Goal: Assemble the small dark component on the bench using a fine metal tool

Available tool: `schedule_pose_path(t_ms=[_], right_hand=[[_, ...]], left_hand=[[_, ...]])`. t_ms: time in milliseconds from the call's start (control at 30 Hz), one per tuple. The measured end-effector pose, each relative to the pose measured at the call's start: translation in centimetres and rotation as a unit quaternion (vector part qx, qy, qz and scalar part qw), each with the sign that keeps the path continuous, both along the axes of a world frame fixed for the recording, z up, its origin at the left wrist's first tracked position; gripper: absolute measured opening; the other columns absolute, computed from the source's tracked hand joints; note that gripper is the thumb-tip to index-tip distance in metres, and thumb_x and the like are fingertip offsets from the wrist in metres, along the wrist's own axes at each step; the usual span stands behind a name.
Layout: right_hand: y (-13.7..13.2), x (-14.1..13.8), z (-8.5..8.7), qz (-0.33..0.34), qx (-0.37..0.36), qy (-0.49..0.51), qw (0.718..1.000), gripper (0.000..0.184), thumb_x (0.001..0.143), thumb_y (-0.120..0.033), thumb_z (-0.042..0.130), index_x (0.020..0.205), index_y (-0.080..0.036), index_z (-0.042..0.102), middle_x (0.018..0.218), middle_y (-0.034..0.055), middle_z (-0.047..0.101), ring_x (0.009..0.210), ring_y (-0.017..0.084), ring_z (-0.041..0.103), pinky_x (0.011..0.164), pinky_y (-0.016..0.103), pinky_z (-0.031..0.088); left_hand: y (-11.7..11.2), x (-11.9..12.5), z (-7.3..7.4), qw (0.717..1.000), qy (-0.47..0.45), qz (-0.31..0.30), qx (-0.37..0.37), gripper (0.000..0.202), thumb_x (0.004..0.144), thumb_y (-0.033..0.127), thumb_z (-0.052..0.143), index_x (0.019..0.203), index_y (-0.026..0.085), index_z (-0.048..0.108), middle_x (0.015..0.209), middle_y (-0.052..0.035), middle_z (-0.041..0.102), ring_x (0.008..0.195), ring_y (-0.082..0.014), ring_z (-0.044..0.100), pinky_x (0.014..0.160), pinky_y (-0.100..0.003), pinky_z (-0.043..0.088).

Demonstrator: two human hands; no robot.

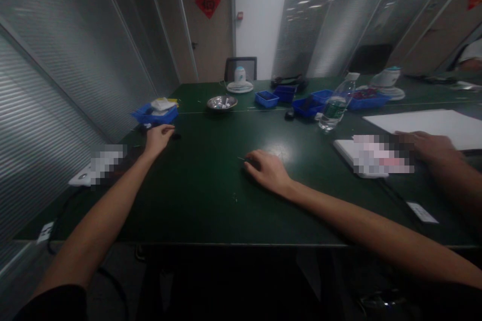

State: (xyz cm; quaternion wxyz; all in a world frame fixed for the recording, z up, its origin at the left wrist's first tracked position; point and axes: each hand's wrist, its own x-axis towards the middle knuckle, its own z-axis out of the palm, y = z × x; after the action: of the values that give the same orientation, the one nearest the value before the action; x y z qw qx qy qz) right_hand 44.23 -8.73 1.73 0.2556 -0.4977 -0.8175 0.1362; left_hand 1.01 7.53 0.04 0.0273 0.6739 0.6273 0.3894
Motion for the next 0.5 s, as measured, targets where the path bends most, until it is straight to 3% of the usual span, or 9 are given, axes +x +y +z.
schedule_pose_path(t_ms=[333, 500], right_hand=[[-0.1, -0.11, 0.25, -0.006, -0.003, -0.01, 1.0, 0.028, 0.1, -0.039, 0.056, 0.118, -0.02, 0.066, 0.113, 0.0084, 0.07, 0.092, 0.022, 0.066, 0.078, 0.034, 0.051], [-0.08, -0.1, 0.13, -0.003, 0.001, -0.01, 1.0, 0.028, 0.101, -0.039, 0.055, 0.119, -0.02, 0.066, 0.113, 0.0084, 0.07, 0.093, 0.022, 0.066, 0.077, 0.035, 0.051]], left_hand=[[0.4, -0.03, 0.0, 1.0, 0.011, -0.002, -0.027, 0.029, 0.088, 0.031, 0.066, 0.11, 0.017, 0.079, 0.102, -0.0101, 0.078, 0.091, -0.0251, 0.072, 0.09, -0.036, 0.055], [0.9, -0.23, -0.71, 0.998, 0.049, -0.016, -0.027, 0.028, 0.087, 0.037, 0.068, 0.106, 0.021, 0.08, 0.113, -0.0103, 0.075, 0.098, -0.0269, 0.069, 0.093, -0.037, 0.052]])
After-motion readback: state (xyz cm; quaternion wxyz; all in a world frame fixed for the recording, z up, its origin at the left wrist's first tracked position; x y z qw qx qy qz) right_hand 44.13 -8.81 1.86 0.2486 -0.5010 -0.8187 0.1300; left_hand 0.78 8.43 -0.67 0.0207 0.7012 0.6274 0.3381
